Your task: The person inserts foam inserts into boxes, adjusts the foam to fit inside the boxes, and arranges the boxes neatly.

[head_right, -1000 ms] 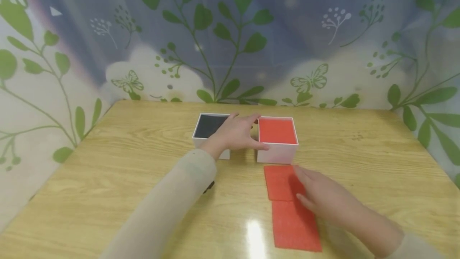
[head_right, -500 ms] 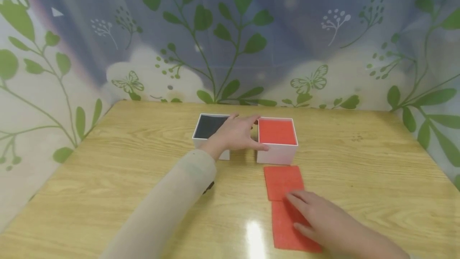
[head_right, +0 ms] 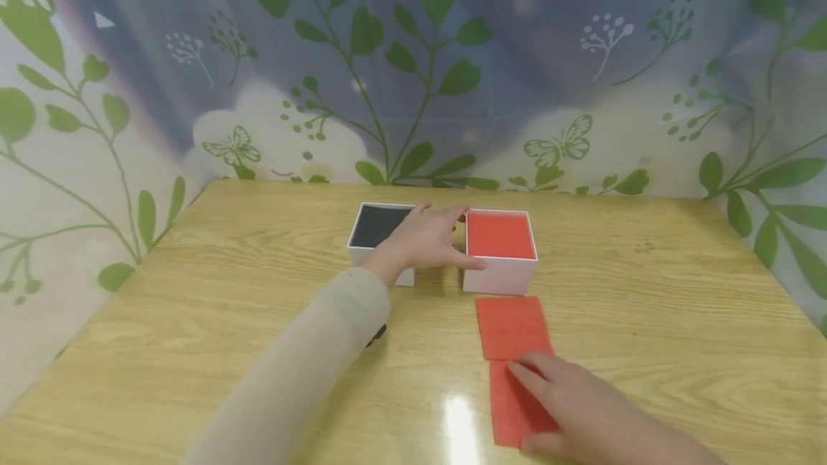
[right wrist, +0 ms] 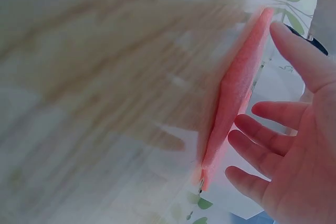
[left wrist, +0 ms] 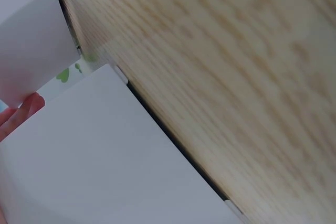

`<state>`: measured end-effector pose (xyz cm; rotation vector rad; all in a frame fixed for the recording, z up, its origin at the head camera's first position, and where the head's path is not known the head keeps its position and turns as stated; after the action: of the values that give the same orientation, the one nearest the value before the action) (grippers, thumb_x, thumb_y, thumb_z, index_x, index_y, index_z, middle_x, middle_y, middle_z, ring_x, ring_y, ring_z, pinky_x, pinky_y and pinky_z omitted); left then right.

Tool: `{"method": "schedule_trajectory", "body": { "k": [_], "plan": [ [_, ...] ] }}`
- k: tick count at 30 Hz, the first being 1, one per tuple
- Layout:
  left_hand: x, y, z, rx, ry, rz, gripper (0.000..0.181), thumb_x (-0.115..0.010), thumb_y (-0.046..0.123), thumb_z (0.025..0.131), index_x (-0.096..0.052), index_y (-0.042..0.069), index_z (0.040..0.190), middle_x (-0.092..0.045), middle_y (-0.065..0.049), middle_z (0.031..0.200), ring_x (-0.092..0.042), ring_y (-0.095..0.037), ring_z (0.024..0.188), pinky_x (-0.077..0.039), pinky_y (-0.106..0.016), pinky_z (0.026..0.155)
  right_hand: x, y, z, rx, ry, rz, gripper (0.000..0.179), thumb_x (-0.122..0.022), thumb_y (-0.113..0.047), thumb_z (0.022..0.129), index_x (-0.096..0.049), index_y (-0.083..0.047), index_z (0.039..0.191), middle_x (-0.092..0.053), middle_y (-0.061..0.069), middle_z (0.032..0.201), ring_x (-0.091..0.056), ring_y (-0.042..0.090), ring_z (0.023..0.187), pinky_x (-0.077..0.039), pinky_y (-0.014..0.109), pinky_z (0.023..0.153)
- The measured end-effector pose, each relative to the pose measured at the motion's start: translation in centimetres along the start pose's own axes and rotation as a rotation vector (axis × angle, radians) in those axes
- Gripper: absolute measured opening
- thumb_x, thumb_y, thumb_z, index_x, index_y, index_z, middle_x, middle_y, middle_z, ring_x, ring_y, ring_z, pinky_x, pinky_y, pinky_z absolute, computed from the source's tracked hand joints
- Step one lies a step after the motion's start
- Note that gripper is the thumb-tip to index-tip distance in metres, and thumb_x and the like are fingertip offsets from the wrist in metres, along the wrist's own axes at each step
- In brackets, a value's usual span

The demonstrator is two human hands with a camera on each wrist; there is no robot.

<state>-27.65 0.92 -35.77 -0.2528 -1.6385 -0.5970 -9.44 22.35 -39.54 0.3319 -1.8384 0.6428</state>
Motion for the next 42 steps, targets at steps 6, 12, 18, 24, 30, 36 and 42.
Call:
{"method": "schedule_trajectory", "body": {
  "k": [6, 12, 18, 24, 30, 36, 42],
  "plan": [
    [0.09, 0.06, -0.01, 0.002, -0.002, 0.0, 0.107, -0.054, 0.08, 0.067, -0.022, 0.019, 0.149, -0.042, 0.01, 0.142, -0.041, -0.011, 0.127, -0.007, -0.042, 0.112, -0.09, -0.01, 0.0, 0.03, -0.009, 0.002, 0.09, -0.054, -0.074, 0.072, -0.046, -0.012, 0.137, -0.042, -0.002, 0.13, -0.049, 0.022, 0.111, -0.049, 0.045, 0.084],
    [0.06, 0.08, -0.03, 0.002, -0.005, -0.004, 0.107, -0.054, 0.08, 0.067, -0.022, 0.02, 0.149, -0.042, 0.011, 0.141, -0.041, -0.011, 0.128, -0.007, -0.041, 0.112, -0.26, 0.03, -0.04, 0.044, 0.007, -0.011, 0.089, -0.057, -0.073, 0.071, -0.046, -0.014, 0.137, -0.042, -0.002, 0.129, -0.049, 0.022, 0.109, -0.05, 0.044, 0.082],
    [0.0, 0.1, 0.03, 0.007, -0.008, 0.013, 0.107, -0.053, 0.081, 0.067, -0.021, 0.021, 0.15, -0.04, 0.01, 0.143, -0.04, -0.012, 0.129, -0.007, -0.041, 0.112, -0.19, 0.04, -0.2, 0.043, 0.002, -0.001, 0.09, -0.059, -0.072, 0.07, -0.043, -0.018, 0.14, -0.042, -0.001, 0.133, -0.048, 0.024, 0.113, -0.049, 0.045, 0.083],
    [-0.08, -0.01, 0.13, 0.004, -0.008, 0.014, 0.108, -0.052, 0.081, 0.067, -0.021, 0.02, 0.15, -0.04, 0.01, 0.143, -0.04, -0.012, 0.129, -0.007, -0.041, 0.112, 0.02, 0.11, -0.13, 0.023, -0.032, 0.03, 0.085, -0.069, -0.061, 0.071, -0.043, -0.02, 0.14, -0.041, 0.0, 0.135, -0.046, 0.024, 0.114, -0.05, 0.043, 0.082],
    [0.02, 0.01, 0.11, 0.003, -0.008, 0.006, 0.108, -0.053, 0.081, 0.067, -0.021, 0.02, 0.15, -0.043, 0.011, 0.14, -0.041, -0.012, 0.127, -0.007, -0.041, 0.112, 0.1, 0.12, -0.05, 0.014, -0.054, 0.042, 0.083, -0.073, -0.055, 0.071, -0.042, -0.023, 0.14, -0.041, -0.003, 0.135, -0.044, 0.024, 0.116, -0.051, 0.043, 0.082],
    [0.1, 0.1, 0.07, -0.001, -0.009, 0.008, 0.107, -0.053, 0.08, 0.067, -0.022, 0.02, 0.15, -0.042, 0.011, 0.141, -0.04, -0.012, 0.128, -0.007, -0.041, 0.112, -0.05, 0.32, -0.06, 0.02, -0.062, 0.058, 0.086, -0.067, -0.063, 0.071, -0.042, -0.02, 0.141, -0.04, 0.001, 0.138, -0.046, 0.028, 0.118, -0.048, 0.047, 0.085],
    [0.07, 0.08, 0.1, -0.005, -0.01, 0.007, 0.107, -0.054, 0.079, 0.068, -0.022, 0.018, 0.149, -0.041, 0.01, 0.142, -0.04, -0.015, 0.129, -0.007, -0.041, 0.112, -0.14, 0.38, -0.03, 0.027, -0.084, 0.073, 0.086, -0.066, -0.063, 0.073, -0.039, -0.021, 0.142, -0.039, 0.001, 0.138, -0.046, 0.028, 0.118, -0.047, 0.049, 0.086]
  ]
}}
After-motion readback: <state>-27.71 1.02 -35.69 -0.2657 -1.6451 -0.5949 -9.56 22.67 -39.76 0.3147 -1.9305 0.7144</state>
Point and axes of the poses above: each hand's wrist, its own z-axis towards the middle knuckle, its own x-axis out of the back of the hand, y = z × x, the point moved 1 cm from there along z, towards the middle knuckle
